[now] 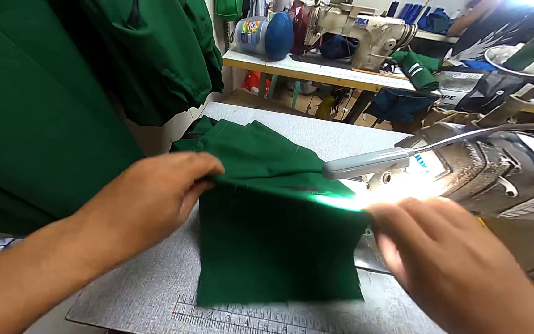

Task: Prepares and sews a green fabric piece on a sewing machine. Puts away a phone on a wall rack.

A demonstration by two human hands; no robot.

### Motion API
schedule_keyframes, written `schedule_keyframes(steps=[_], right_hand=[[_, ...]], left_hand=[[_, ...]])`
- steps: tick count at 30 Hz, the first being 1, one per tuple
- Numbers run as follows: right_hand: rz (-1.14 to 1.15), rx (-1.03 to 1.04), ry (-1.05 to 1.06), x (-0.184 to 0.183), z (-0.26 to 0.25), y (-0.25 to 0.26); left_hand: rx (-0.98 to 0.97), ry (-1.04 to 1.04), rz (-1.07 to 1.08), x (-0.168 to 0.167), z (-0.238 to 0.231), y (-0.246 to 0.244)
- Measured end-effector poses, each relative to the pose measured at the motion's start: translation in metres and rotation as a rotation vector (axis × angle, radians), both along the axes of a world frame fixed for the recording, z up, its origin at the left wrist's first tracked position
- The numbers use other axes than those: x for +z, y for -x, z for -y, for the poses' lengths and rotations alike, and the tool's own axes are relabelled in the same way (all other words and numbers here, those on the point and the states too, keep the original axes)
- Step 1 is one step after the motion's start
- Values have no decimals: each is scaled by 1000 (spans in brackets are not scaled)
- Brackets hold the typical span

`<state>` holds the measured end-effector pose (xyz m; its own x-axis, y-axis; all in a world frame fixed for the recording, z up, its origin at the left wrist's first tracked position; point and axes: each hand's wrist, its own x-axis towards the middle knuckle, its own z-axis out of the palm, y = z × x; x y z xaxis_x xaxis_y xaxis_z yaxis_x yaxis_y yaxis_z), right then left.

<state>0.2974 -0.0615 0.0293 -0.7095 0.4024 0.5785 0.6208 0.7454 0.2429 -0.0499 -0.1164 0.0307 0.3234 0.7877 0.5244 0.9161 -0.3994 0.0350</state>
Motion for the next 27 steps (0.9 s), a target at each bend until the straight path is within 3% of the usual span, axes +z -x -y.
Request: schedule_keyframes(steps=[3,5,8,12,16,19,22,27], right_hand=[[-66,-29,-43,18,-3,-1],[-65,-15,29,18,6,-11],[41,16,265,-10,36,-25],[134,48,570,-66,72,-36],[59,2,707,-79,89,-51],[4,-105,779,-80,88,-64],[-16,-181,807,-79,89,-70],[-50,-169,821,-76,74,-66]], left_hand=[[54,-169,-11,19,7,9],[52,-151,-24,13,34,9],[-45,136,-120,-19,84,-10],[-155,426,-146,-70,108,-29],[-91,524,-48,-55,99,-31],[-48,444,-60,-52,76,-41],[-104,412,-70,-62,61,-61],[-223,527,32,-67,55,-114]])
